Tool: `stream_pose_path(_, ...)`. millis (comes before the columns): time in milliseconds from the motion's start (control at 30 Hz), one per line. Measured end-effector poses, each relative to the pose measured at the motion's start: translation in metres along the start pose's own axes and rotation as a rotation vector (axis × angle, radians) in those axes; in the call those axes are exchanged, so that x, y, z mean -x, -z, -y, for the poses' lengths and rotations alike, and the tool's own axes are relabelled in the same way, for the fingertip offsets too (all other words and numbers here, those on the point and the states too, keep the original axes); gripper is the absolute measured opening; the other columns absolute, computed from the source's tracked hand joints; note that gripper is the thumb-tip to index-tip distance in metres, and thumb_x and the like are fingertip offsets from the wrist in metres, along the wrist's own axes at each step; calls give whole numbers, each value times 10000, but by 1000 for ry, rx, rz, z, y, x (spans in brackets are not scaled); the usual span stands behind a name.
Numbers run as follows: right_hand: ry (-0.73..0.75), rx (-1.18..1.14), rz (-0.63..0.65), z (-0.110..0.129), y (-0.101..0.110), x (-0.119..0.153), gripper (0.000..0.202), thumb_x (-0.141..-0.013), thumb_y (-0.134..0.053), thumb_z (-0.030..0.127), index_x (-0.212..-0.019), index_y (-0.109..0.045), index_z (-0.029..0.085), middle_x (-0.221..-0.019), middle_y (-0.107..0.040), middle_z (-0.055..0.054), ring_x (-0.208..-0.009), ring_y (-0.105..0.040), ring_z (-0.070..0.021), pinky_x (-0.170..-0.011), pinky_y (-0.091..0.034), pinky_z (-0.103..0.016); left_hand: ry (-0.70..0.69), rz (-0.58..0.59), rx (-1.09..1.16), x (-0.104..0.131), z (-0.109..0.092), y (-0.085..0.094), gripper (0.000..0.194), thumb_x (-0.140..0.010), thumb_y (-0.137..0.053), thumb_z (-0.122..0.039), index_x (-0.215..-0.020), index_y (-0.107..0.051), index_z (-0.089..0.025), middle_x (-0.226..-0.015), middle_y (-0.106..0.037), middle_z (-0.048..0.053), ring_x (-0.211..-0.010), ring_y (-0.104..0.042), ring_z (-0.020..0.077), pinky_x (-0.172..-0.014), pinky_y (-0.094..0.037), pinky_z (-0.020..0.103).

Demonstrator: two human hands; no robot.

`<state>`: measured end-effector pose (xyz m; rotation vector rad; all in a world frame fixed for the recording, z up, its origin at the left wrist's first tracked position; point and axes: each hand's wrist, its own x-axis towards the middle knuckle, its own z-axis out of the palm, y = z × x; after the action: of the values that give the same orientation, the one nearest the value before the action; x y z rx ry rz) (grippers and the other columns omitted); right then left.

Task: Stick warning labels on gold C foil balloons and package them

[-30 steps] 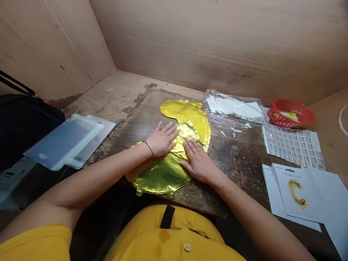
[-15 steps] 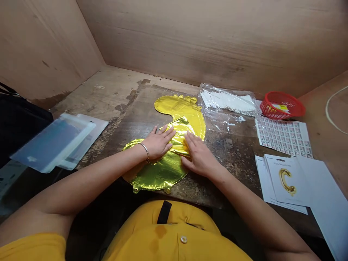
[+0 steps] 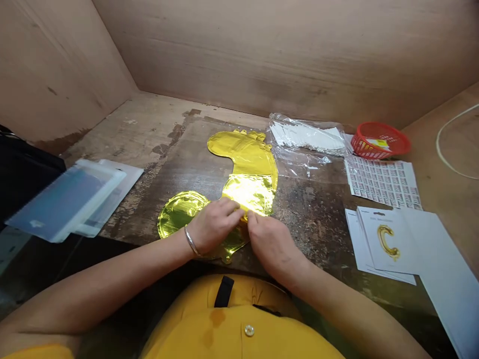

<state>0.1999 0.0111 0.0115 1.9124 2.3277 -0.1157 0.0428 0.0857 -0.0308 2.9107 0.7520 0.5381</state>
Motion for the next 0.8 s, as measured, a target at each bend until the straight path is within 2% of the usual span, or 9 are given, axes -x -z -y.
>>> stream_pose_path(67, 72, -73, 30, 3, -1, 3, 328, -876, -399, 15, -1100, -632, 69, -878, -714, -166, -772, -682, -268, -675, -534, -368, -46, 64, 9, 9, -3, -4, 220, -945, -479, -212, -817, -647, -151, -765, -628, 61, -727, -578, 179, -681, -502, 290)
stream_pose_path(133, 216, -229, -2, -8, -8, 5, 311, -886, -493, 108, -1172, -614, 116, -1080, -700, -159, -1000, -657, -272, -869, -524, -412, -13, 69, 16, 19, -2, -7, 248, -944, -475, -192, -752, -627, -150, -710, -608, 47, -686, -573, 167, -642, -493, 273)
stream_pose_path(200, 345, -416, -50, -28, -20, 7, 420, -846, -610, 230, -1262, -576, 183, -1314, -602, -131, -1260, -516, -273, -1052, -421, -465, 30, 56, 31, 29, 3, -7, 241, -953, -455, -190, -801, -638, -151, -744, -629, 50, -707, -592, 161, -649, -499, 263)
stream_pose_path(300, 375, -591, -49, -58, -40, 10, 556, -792, -664, 227, -1333, -535, 219, -1423, -514, -107, -1385, -378, -258, -1135, -307, -516, 44, 15, 116, 38, 9, -4, 211, -962, -453, -202, -920, -654, -158, -907, -688, 67, -831, -630, 160, -738, -519, 267)
stream_pose_path(400, 349, -674, -61, -69, -55, 10, 540, -785, -686, 235, -1310, -561, 213, -1409, -529, -108, -1382, -384, -258, -1144, -276, -541, 59, -15, 192, 38, 14, 1, 185, -956, -489, -235, -943, -658, -160, -974, -708, 71, -908, -623, 177, -830, -504, 309)
stream_pose_path(567, 241, -748, -230, -61, -61, 7, 305, -823, -626, 195, -1122, -679, 217, -1233, -667, -87, -1252, -515, -241, -1047, -419, -480, 137, 58, 125, 26, 17, 9, 173, -943, -507, -259, -866, -651, -206, -884, -718, 19, -927, -591, 210, -843, -424, 369)
stream_pose_path(667, 66, -695, -367, -56, -59, 4, 143, -860, -561, 196, -859, -704, 207, -1044, -715, -75, -1066, -574, -234, -934, -471, -428, 242, 105, 99, 17, 15, 12, 176, -938, -489, -272, -837, -618, -205, -821, -690, 17, -877, -580, 213, -818, -391, 378)
stream_pose_path(733, -66, -629, -409, -53, -57, 2, 196, -871, -568, 260, -700, -646, 202, -946, -693, -74, -945, -564, -229, -853, -467, -399, 317, 134, 66, 10, 13, 11, 198, -940, -460, -279, -821, -596, -198, -765, -655, 27, -811, -569, 217, -775, -383, 371)
stream_pose_path(800, -161, -556, -396, -50, -55, -1, 256, -879, -560, 307, -647, -593, 203, -899, -657, -71, -874, -537, -224, -795, -444, -377, 378, 152, 25, 4, 11, 7, 203, -937, -449, -288, -821, -584, -192, -745, -627, 41, -779, -562, 227, -742, -378, 365)
